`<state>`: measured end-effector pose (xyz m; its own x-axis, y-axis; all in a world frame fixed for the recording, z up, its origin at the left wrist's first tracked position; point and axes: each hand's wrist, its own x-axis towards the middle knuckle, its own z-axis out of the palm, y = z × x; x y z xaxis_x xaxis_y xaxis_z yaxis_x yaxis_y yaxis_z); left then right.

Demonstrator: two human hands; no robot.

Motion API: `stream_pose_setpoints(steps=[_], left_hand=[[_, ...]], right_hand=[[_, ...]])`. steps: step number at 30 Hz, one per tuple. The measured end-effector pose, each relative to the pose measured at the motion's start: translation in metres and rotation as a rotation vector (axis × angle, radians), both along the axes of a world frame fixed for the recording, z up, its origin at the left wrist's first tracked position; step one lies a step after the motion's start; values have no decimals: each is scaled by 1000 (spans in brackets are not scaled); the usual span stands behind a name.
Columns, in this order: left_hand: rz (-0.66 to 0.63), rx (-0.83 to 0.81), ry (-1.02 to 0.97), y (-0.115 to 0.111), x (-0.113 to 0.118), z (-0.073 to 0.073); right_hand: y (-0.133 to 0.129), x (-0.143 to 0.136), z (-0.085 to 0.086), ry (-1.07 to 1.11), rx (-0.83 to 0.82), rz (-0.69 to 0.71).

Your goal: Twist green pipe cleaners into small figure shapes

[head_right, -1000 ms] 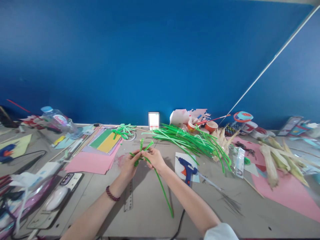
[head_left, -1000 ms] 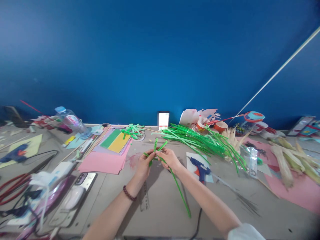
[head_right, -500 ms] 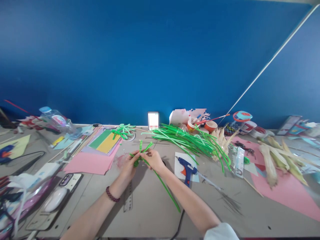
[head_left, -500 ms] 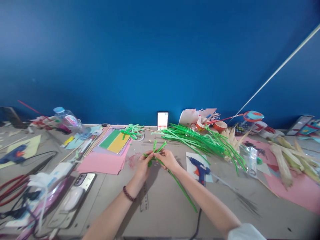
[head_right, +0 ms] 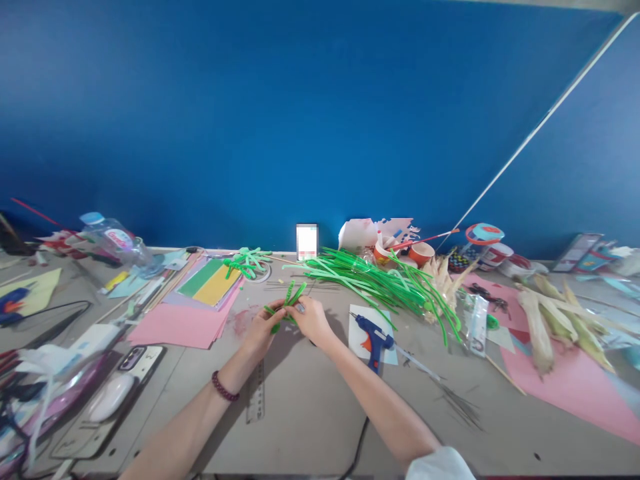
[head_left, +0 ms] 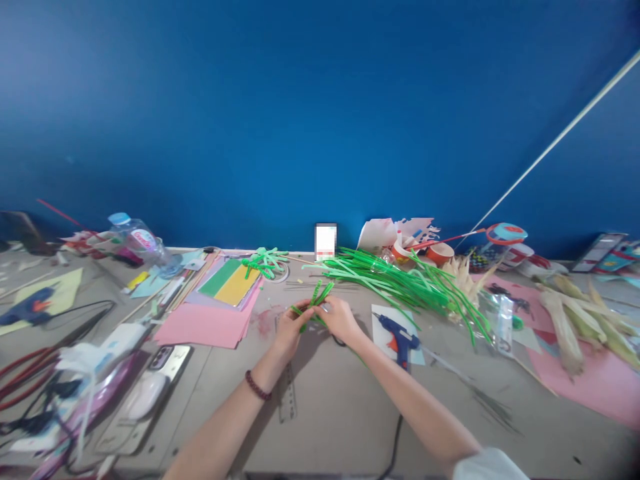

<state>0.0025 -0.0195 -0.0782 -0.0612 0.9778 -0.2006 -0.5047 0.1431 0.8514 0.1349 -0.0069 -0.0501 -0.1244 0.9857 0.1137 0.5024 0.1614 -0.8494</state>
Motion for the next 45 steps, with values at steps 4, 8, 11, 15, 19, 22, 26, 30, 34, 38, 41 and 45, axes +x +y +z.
stream_pose_setpoints(steps=[4, 8, 11, 15, 19, 22, 26, 30, 34, 38, 41, 45], left_hand=[[-16, 41, 70, -1, 1, 2], [-26, 66, 118, -1, -1, 2], [-36, 120, 196, 0, -3, 0], [-18, 133, 291, 2, -5, -3], [-69, 101, 375, 1, -5, -2], [-88, 76, 351, 0, -5, -3], [-84, 21, 195, 2, -6, -4], [-128, -85, -42, 4, -9, 0], [-206, -194, -200, 3, -11, 4], [-262, -267, -285, -1, -11, 3], [-299, -280, -313, -3, -12, 4], [-339, -276, -313, -3, -13, 6]], right_hand=[[1, 2, 5, 8, -87, -31], [0, 3, 10, 68, -266, -54], [1, 4, 9, 114, -326, -62], [4, 6, 3, 141, -233, -26], [4, 6, -2, 181, -198, 22], [3, 6, -1, 217, -298, 26], [3, 6, 5, 314, -348, 64], [6, 9, 8, 389, -382, 120], [9, 15, 6, 368, -324, 201], [12, 16, 2, 448, -325, 279], [12, 15, 0, 470, -331, 345], [11, 15, 1, 438, -203, 357]])
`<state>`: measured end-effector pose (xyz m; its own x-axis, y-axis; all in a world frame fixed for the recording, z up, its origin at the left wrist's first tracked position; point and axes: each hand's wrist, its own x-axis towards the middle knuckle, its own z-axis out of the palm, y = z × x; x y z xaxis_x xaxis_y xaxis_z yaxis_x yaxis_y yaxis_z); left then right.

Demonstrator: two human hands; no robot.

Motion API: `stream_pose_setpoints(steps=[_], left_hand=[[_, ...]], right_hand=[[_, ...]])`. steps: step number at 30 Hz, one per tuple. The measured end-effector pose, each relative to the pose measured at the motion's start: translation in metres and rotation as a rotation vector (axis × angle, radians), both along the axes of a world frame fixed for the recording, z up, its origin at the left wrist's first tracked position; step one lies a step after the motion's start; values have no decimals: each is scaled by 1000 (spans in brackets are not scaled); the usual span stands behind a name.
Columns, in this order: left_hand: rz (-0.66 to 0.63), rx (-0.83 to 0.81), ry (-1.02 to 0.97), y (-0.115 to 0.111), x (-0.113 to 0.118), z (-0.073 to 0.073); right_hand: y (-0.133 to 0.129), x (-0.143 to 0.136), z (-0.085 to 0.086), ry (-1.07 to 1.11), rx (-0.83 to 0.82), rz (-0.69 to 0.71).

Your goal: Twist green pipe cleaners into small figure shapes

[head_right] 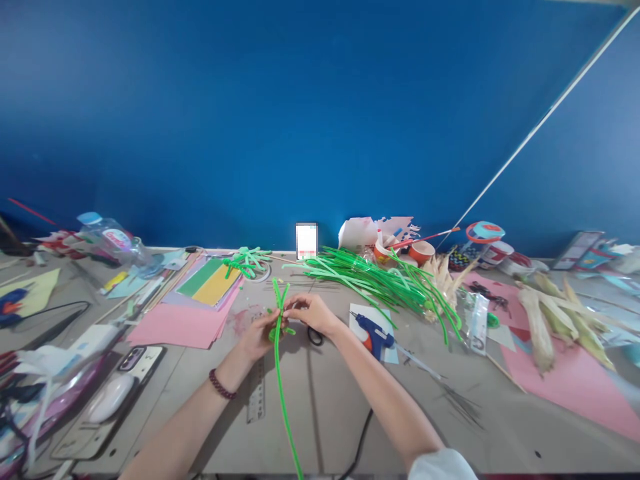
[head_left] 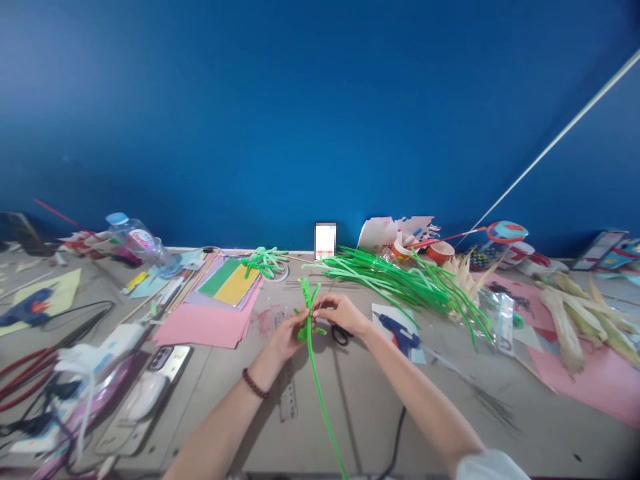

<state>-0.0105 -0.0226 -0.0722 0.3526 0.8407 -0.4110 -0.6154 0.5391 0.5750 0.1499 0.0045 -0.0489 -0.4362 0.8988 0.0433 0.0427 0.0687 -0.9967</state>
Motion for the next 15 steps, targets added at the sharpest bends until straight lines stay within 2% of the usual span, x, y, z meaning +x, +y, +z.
stream_pose_setpoints(steps=[3, 9, 15], left_hand=[[23, 43, 13, -1, 0, 1], [8, 130, 47, -3, 3, 1], [15, 229, 38, -4, 7, 5]], right_hand=[[-1, 0, 1, -3, 60, 18], [-1, 1, 2, 39, 63, 53], [0, 4, -3, 107, -26, 79]])
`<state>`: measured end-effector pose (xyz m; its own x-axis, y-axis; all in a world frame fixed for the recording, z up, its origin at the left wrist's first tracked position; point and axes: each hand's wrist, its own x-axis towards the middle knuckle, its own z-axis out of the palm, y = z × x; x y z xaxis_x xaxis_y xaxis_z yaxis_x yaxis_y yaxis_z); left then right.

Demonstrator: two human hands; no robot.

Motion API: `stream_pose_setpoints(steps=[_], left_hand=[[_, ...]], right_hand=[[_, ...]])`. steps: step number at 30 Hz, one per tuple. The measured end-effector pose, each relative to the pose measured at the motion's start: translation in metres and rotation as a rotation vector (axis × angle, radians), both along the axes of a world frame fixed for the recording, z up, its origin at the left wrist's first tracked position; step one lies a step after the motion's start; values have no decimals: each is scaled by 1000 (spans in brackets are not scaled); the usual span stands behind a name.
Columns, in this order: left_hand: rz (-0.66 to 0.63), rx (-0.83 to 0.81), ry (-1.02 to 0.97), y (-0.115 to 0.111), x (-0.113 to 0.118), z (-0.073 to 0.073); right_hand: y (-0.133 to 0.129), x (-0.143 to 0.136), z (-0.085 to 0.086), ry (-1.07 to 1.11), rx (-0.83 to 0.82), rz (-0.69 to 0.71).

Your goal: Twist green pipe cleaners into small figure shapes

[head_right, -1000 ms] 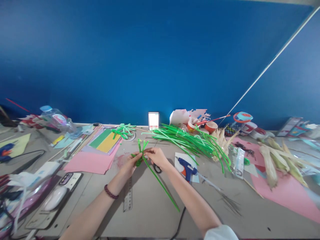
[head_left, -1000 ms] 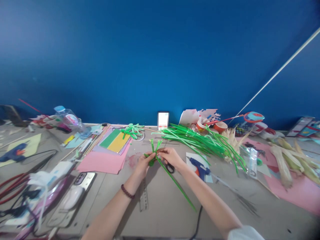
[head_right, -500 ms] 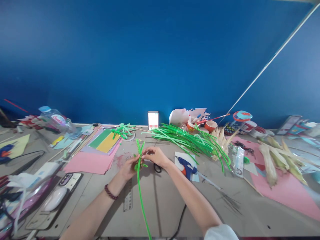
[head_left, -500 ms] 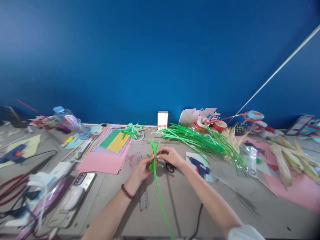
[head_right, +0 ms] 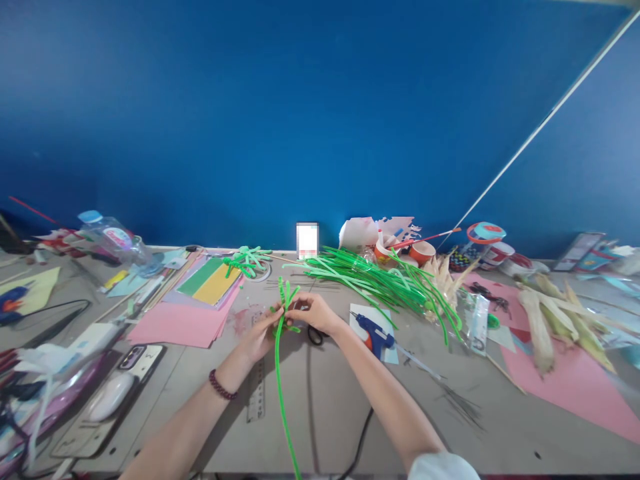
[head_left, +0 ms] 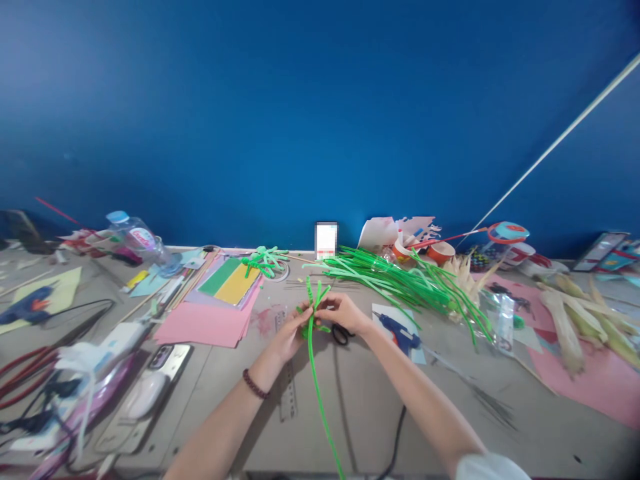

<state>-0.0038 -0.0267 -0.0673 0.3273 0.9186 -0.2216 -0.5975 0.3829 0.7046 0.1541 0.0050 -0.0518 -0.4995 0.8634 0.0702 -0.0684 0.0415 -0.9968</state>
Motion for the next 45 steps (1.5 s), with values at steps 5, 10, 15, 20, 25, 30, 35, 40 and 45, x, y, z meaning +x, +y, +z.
stream_pose_setpoints(steps=[5, 10, 15, 20, 25, 30, 35, 40, 45], left_hand=[[-44, 66, 3, 1, -3, 1], [-62, 87, 43, 3, -4, 1], [-31, 76, 123, 1, -3, 4], [16, 97, 206, -2, -1, 6], [73, 158, 271, -3, 2, 6], [190, 299, 452, -5, 5, 9], [355, 356, 622, -8, 4, 9], [336, 380, 683, -9, 1, 8], [366, 397, 664, -10, 0, 9]], right_hand=[[3, 3, -8, -16, -10, -29], [7, 6, -14, -39, 50, -72], [9, 8, -13, -54, 122, -60], [6, 7, -5, -24, 116, -10], [2, 4, 1, -75, 73, -78], [-3, -5, 4, -44, 17, -162], [-8, -14, 5, 14, -121, -238], [-8, -15, 7, 69, -150, -217], [-8, -13, 8, 98, -135, -192]])
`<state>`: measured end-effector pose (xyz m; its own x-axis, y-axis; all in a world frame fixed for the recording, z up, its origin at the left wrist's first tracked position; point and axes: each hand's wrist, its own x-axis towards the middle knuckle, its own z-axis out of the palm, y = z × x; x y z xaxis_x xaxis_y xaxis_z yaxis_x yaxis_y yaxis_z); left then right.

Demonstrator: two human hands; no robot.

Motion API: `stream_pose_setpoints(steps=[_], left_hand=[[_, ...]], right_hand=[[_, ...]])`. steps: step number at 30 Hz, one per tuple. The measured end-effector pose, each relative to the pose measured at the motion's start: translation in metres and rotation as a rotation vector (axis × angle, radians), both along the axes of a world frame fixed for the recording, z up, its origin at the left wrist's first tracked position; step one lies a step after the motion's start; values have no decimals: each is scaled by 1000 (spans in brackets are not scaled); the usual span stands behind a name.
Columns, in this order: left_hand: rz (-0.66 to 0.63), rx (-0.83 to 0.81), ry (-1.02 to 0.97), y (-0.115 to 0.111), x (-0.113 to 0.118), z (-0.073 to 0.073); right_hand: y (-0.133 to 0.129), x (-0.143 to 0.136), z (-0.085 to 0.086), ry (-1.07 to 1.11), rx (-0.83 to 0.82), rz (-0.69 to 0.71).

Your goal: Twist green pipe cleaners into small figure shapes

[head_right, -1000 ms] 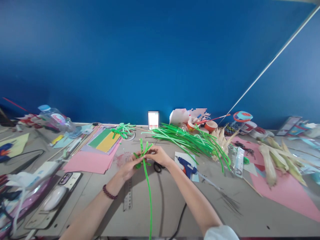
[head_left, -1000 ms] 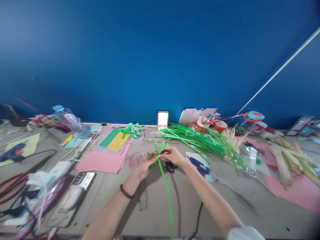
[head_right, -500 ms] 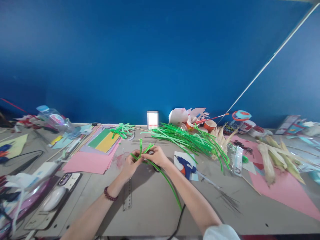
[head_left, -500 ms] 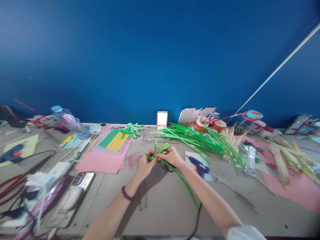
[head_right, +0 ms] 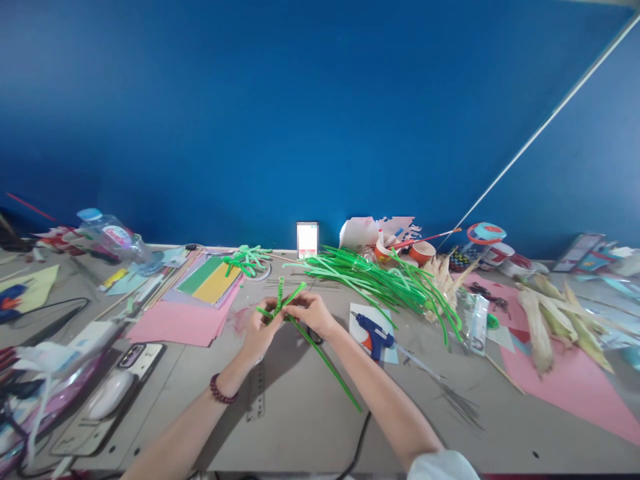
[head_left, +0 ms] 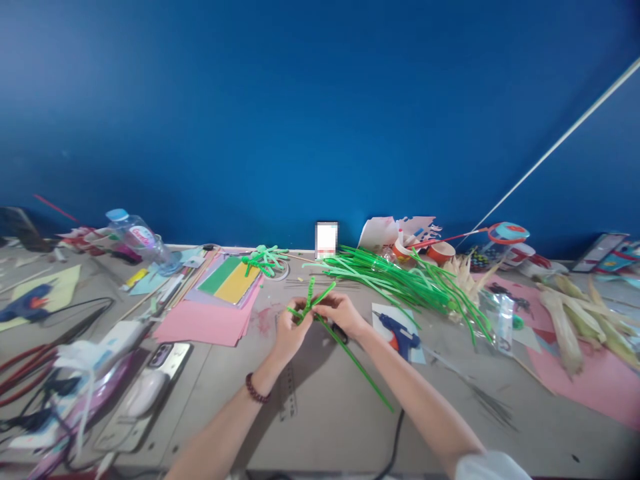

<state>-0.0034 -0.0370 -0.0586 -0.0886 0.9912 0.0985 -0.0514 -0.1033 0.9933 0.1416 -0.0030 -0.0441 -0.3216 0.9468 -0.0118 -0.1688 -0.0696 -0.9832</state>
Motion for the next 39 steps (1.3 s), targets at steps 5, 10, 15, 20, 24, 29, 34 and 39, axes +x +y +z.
stream_pose_setpoints(steps=[5, 10, 15, 20, 24, 29, 34, 39], left_hand=[[-19, -21, -27, -2, 2, 0], [-7, -14, 21, -2, 2, 2], [10, 9, -12, -2, 1, 3], [31, -8, -11, 0, 3, 0], [33, -12, -27, 3, 3, -2], [-100, -151, -322, 10, -1, -2], [-171, -364, -533, 11, -4, -5], [-253, -422, -614, 10, -4, -9]], right_hand=[[-2, 1, 4, -11, -13, 1], [-4, -2, 6, -14, -1, -40], [-6, -11, -1, 12, -22, -108], [-8, -16, -3, 147, -136, -153], [-9, -13, 1, 159, -176, -140], [-8, -5, 9, 10, -36, -6], [-5, 3, 11, -102, 164, 70], [-1, 7, 5, -171, 309, 47]])
